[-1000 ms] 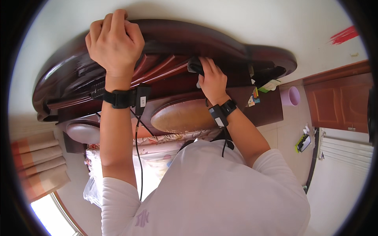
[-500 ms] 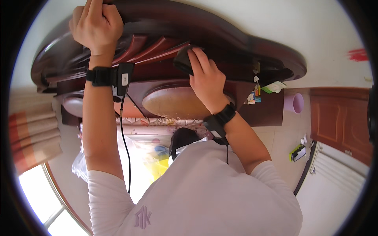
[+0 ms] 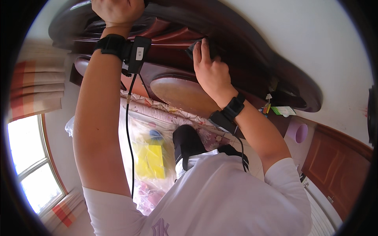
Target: The person wipes the surface of a dark wooden headboard with a gray cloth. They move the cloth across the top and side edges, reaching into crevices and around the curved contours of the furniture.
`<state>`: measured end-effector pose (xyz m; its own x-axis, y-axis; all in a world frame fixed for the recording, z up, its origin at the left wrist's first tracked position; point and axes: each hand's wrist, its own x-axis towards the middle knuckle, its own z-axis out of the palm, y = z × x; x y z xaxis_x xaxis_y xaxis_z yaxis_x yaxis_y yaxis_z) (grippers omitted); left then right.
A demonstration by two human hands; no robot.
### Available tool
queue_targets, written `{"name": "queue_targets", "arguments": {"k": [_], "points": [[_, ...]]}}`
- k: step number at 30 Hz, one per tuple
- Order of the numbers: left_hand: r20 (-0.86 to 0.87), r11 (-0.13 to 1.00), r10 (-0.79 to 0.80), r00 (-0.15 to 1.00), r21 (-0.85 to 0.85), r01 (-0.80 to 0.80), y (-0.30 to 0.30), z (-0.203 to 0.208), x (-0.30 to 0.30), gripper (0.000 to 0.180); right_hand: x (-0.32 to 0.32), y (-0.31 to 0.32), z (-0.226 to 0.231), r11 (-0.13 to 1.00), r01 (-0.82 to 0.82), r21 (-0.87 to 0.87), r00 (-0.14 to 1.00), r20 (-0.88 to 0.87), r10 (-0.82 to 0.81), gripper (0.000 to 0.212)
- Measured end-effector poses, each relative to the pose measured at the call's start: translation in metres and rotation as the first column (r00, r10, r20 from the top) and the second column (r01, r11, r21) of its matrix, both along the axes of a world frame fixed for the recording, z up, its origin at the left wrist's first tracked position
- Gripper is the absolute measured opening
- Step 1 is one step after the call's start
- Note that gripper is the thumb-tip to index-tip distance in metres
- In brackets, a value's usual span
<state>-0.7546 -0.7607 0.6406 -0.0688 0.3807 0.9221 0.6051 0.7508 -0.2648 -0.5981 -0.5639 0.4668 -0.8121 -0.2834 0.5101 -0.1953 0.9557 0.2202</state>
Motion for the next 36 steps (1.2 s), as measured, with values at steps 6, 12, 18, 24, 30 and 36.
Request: {"name": "queue_targets", "arguments": {"k": [6,12,18,24,30,36], "points": [[0.004,1.0,-0.002,1.0,-0.009,0.002,-0.003,-0.002,-0.002,0.018,-0.015,-0.019,-0.029,0.998,-0.045,-0.035,0.999,0.0,0.045,0.045],[0.044,1.0,0.025,0.999,-0.011,-0.024,-0.002,-0.001,-0.001,0.018,-0.034,-0.051,-0.055,0.99,-0.102,-0.093,0.988,0.104,0.111,0.047],[0.033,1.0,0.017,0.999,-0.021,-0.016,0.001,0.001,0.002,0.017,-0.025,-0.022,-0.045,0.95,-0.204,-0.236,0.97,0.086,0.229,0.046],[0.049,1.0,0.027,0.998,-0.007,-0.027,0.001,0.002,0.005,0.018,0.006,0.033,-0.001,0.974,-0.187,-0.13,0.982,-0.011,0.187,0.045],[0.042,1.0,0.028,0.999,-0.003,-0.028,0.0,0.0,0.004,0.018,0.005,0.037,0.027,0.996,-0.091,0.022,0.995,-0.032,0.092,0.04],[0.043,1.0,0.019,0.999,-0.004,-0.018,0.002,0.0,0.003,0.017,-0.001,0.031,0.032,0.995,-0.072,0.066,0.997,0.037,0.07,0.034]]}}
